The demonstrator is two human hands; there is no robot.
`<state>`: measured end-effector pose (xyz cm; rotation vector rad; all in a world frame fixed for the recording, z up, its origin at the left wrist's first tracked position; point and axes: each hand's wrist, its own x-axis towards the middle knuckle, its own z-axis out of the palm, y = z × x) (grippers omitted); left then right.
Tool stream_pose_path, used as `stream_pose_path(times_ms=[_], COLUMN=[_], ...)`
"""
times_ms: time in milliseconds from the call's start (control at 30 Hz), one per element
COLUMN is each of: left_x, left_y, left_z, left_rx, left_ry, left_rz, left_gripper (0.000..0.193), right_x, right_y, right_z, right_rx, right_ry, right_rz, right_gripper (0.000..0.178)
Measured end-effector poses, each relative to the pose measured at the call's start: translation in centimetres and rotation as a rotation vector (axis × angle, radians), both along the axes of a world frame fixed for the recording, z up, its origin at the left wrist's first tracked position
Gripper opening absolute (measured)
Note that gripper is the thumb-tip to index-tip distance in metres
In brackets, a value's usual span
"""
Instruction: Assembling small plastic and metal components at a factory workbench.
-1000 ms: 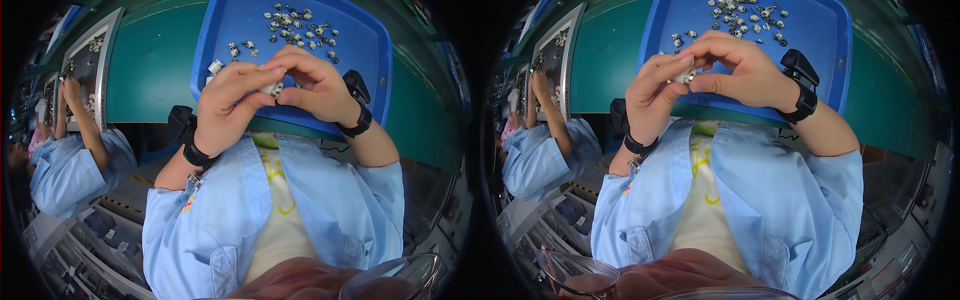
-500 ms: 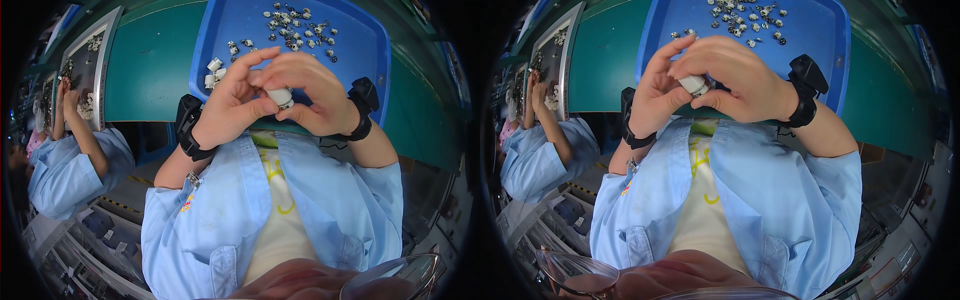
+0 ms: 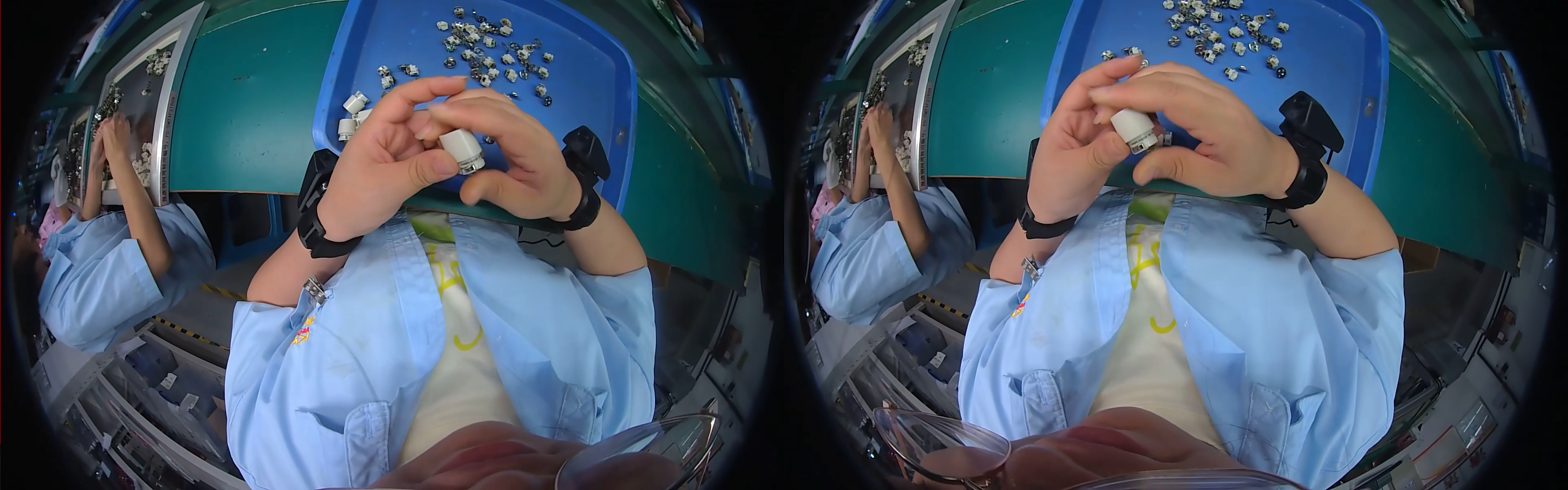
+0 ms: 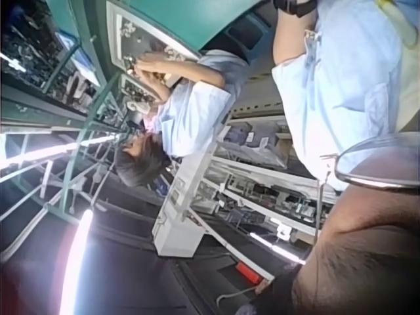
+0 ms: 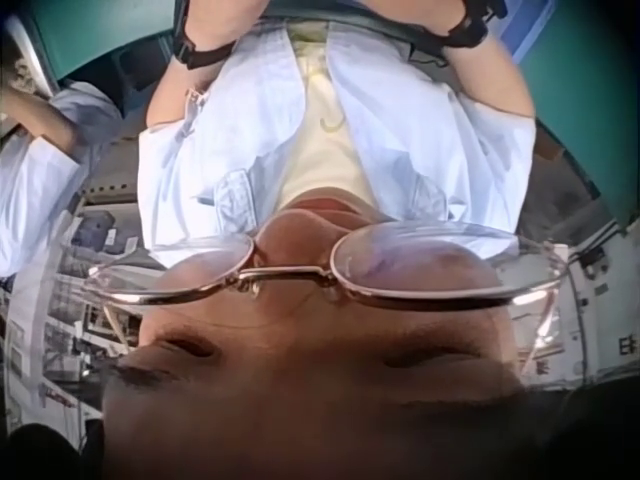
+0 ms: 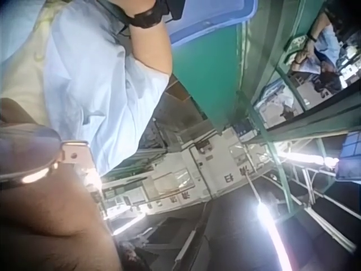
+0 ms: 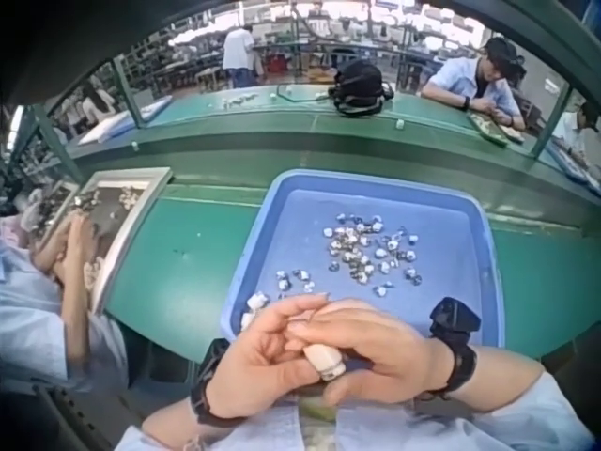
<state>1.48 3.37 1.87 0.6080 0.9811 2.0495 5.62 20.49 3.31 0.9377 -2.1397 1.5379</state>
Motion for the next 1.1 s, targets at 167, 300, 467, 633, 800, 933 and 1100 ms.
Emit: stream_pose_path(times_ms=[167,300,467,633,800,933,1100], left_x=[0.6,0.8,0.8,0.5,-0.1,-0.6,-3.1], left_y=[0.1,0.3,0.4,1.0,1.3,1.6,1.0], left_z=[0.2,0.3,0.2,0.0,0.5,0.2,-0.6], left_rx=[-0.037,0.029,0.072,0.064,-0.021,-0.043,-0.341], left_ry=[0.016,0.069,0.044,-0.008,-0.109,-0.111,0.513], left_rz=[0.041,0.002,-0.058,-0.008,0.05,0.005,0.233], left_gripper=[0.067,0.053,0.052,0.049,0.045,0.046,0.033], right_x=[0.3,0.9,1.2,0.6,0.5,-0.3,-6.2], right_y=[0.6,0.7,0.7,0.7,0.3,1.4,6.1], right_z=[-0.3,0.5,0.8,0.8,1.2,2.3,4.5], right_rx=[0.073,0.125,0.205,0.235,0.344,0.485,0.574], right_ry=[-0.014,-0.003,0.059,0.048,0.069,0.109,0.078], right_rz=[0.013,0.016,-0.017,-0.127,-0.313,-0.28,-0.451], right_gripper=[0.036,0.034,0.033,0.033,0.038,0.037,0.027])
